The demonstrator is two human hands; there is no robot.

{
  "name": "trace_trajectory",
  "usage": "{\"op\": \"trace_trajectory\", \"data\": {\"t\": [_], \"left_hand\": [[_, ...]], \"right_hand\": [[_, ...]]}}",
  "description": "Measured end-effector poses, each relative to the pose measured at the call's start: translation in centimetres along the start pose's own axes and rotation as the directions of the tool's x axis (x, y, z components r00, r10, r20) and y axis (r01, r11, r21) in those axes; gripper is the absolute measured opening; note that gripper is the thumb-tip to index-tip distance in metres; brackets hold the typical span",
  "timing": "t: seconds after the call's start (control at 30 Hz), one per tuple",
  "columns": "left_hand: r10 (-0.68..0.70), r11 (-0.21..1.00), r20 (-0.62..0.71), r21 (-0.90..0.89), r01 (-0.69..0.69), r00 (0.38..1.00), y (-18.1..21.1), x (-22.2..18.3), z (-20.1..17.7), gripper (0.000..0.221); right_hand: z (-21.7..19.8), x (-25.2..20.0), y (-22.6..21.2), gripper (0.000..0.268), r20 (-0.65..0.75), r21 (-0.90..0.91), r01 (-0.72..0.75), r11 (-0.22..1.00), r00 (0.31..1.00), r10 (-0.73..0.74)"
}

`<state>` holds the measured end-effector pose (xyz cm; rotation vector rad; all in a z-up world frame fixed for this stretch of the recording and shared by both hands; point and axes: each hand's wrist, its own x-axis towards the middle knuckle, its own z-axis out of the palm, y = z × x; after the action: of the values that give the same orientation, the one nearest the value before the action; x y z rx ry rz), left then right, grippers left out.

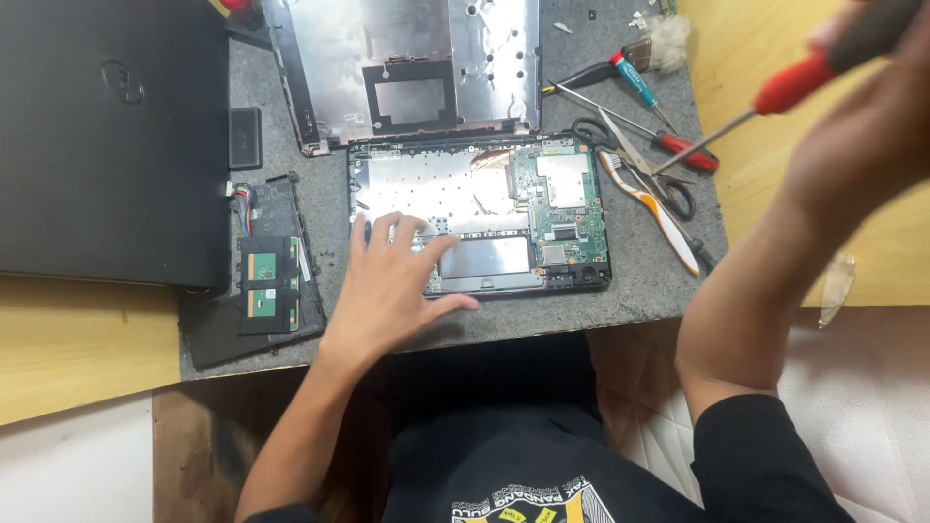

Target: Removing a motherboard from a laptop chassis by unscrewing fasteners and lifting the component.

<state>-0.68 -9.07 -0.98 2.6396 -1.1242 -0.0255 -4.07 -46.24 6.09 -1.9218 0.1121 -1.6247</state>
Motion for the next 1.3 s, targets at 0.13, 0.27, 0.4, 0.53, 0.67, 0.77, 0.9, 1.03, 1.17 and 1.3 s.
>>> {"op": "trace_trajectory", "data": {"t": [0.13,0.27,0.4,0.53,0.67,0.77,0.9,1.03,1.17,1.3], "left_hand": [[0.153,0.752,-0.131,-0.628,-0.201,0.979,0.3,7.9,-2.5,0.057],[0.254,0.553,-0.163,-0.784,-0.282,0.953,0.2,14.6,0.8,0.054],[0.163,0.537,-0.233,-0.794,-0.284,0.959,0.8,15.3,2.5,0.018],[0.132,0.573,-0.297,-0.756,-0.318,0.946,0.3,15.9,4.2,0.015],[0.092,0.559,-0.227,-0.794,-0.239,0.970,0.7,15.5,3.3,0.013],[0.109,0.583,-0.256,-0.766,-0.270,0.960,0.5,15.7,3.5,0.011],[0.132,0.586,-0.272,-0.754,-0.296,0.953,0.3,16.3,3.8,0.013],[0.151,0.594,-0.315,-0.729,-0.340,0.937,0.3,16.2,3.8,0.013],[0.154,0.617,-0.330,-0.704,-0.351,0.931,0.2,16.3,4.0,0.012],[0.144,0.618,-0.305,-0.715,-0.327,0.941,0.1,16.2,4.0,0.013]], "right_hand": [[7.2,-2.9,2.3,0.060,0.326,0.691,-0.199,0.695,0.944,-0.053],[11.2,-2.6,-4.9,0.031,0.471,0.520,-0.056,0.853,0.851,-0.232],[11.3,-4.4,-4.5,0.040,0.513,0.496,-0.039,0.867,0.819,-0.257],[11.8,-5.0,-3.4,0.037,0.510,0.508,-0.004,0.861,0.807,-0.297],[11.5,-5.2,-3.0,0.035,0.517,0.510,-0.020,0.860,0.806,-0.287],[11.3,-5.2,-3.2,0.033,0.534,0.510,-0.045,0.859,0.799,-0.275],[11.6,-5.4,-2.3,0.037,0.522,0.489,-0.022,0.872,0.809,-0.272],[11.6,-5.6,-2.2,0.038,0.516,0.472,0.018,0.881,0.805,-0.293],[11.5,-5.6,-2.4,0.035,0.526,0.497,-0.017,0.868,0.801,-0.285],[11.5,-5.7,-2.6,0.036,0.537,0.475,-0.045,0.879,0.806,-0.249]]}}
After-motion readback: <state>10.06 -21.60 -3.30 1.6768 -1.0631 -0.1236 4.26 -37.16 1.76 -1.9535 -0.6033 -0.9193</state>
